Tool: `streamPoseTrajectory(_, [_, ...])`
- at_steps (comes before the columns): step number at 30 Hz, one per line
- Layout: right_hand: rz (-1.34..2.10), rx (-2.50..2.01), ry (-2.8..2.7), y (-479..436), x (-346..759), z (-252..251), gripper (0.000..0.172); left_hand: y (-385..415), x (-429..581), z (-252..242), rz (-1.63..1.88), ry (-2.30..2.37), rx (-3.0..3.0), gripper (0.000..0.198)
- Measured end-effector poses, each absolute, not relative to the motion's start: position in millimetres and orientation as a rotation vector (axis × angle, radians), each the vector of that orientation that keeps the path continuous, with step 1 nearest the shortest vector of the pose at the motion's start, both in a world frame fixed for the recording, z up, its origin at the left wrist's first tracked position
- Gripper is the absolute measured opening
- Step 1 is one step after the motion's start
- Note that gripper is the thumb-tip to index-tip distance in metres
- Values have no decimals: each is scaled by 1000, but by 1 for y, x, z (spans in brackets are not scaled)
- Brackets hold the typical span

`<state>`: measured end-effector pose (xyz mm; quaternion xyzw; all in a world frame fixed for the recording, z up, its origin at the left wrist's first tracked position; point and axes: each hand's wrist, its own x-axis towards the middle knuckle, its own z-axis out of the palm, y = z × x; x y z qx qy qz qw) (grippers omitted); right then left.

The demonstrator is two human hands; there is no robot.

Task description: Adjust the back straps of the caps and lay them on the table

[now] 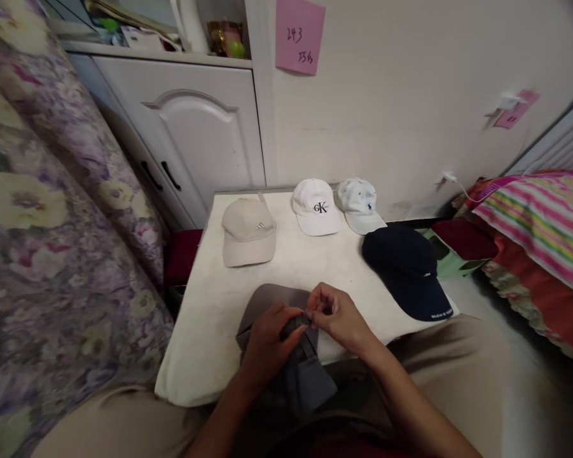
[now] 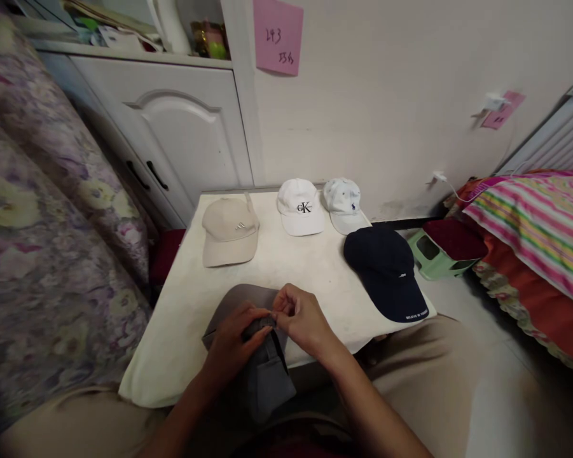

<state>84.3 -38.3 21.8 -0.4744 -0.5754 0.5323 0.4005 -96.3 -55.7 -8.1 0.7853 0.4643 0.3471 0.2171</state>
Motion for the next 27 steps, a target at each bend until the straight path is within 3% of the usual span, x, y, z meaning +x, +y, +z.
streamPoseTrajectory(6, [1108, -1207, -1666, -43, 85, 20, 12, -55, -96, -11, 889, 1314, 2211, 14])
streamPoseTrajectory(10, [1231, -1165, -1520, -39, 92, 17, 3, -55, -96, -8, 990, 1285, 2151, 16])
streamPoseTrajectory(17, [1529, -1042, -1294, -39, 92, 11, 20, -57, -96, -2, 1111, 1277, 2086, 15])
streamPoseTrajectory(27, [1527, -1136, -1367, -41, 86, 14, 14, -58, -97, -6, 1057, 1247, 2171, 18])
